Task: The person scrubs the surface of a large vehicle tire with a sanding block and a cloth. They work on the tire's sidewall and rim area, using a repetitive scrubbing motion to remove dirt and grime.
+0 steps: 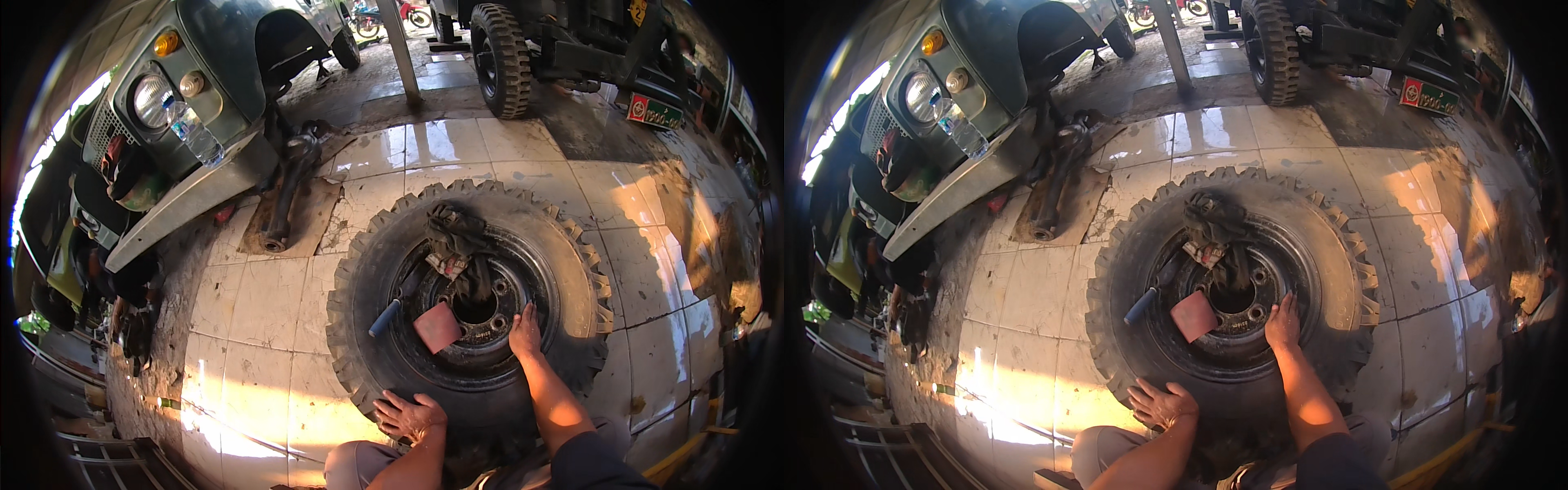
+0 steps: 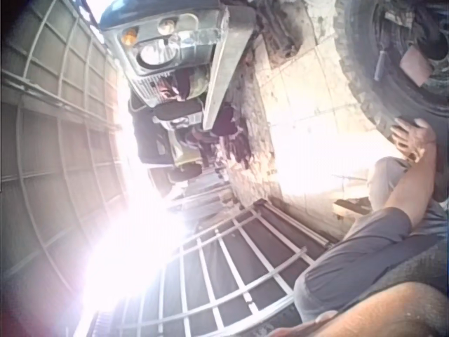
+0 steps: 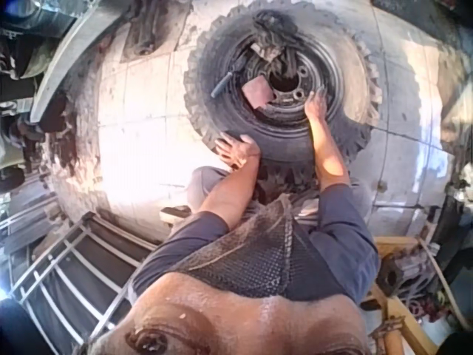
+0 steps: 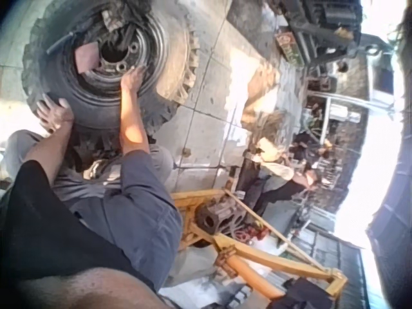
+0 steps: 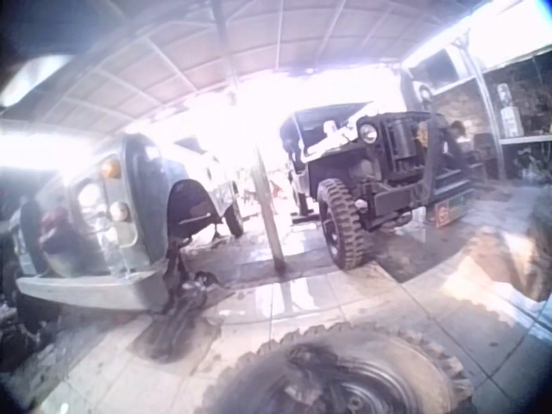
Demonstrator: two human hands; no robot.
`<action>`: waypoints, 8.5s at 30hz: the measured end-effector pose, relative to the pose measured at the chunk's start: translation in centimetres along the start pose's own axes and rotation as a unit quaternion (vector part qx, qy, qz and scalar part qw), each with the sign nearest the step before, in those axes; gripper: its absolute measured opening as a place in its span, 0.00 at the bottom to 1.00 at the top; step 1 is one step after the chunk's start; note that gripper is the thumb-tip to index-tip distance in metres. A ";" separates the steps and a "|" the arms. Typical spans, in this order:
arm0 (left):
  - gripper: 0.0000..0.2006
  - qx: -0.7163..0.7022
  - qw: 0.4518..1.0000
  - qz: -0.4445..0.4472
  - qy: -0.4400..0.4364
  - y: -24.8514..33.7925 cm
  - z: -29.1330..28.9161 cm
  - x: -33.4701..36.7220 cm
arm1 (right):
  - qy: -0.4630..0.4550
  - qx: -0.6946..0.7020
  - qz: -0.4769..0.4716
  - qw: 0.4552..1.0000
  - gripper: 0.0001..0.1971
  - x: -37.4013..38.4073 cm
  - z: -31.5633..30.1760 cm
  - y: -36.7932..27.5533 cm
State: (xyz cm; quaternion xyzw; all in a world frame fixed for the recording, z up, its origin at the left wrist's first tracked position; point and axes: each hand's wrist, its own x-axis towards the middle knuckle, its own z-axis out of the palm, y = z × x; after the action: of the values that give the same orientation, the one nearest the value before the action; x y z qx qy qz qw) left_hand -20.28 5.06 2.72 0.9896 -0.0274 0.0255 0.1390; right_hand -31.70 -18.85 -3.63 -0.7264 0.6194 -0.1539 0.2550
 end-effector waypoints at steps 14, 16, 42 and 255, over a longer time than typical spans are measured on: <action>0.36 0.004 1.000 0.005 -0.003 -0.4 0.5 0.0 | -0.018 0.028 0.026 0.999 0.28 1.5 -1.0 -0.8; 0.36 0.006 1.000 0.001 0.004 -0.4 0.7 -0.1 | 0.000 0.012 0.002 1.000 0.28 0.4 -0.5 -0.5; 0.37 0.020 1.000 0.010 0.020 -1.0 1.6 0.1 | -0.006 0.025 0.011 1.000 0.28 2.4 -0.3 -0.4; 0.39 0.035 0.998 0.031 0.038 -2.2 3.1 0.3 | 0.005 -0.086 -0.113 0.990 0.27 -1.7 0.7 0.5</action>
State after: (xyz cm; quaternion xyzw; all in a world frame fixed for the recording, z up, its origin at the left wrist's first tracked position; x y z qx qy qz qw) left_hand -19.72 6.28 -0.81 0.9908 -0.0522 0.0681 0.1042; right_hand -32.08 -17.15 -4.33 -0.8103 0.5454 -0.1318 0.1690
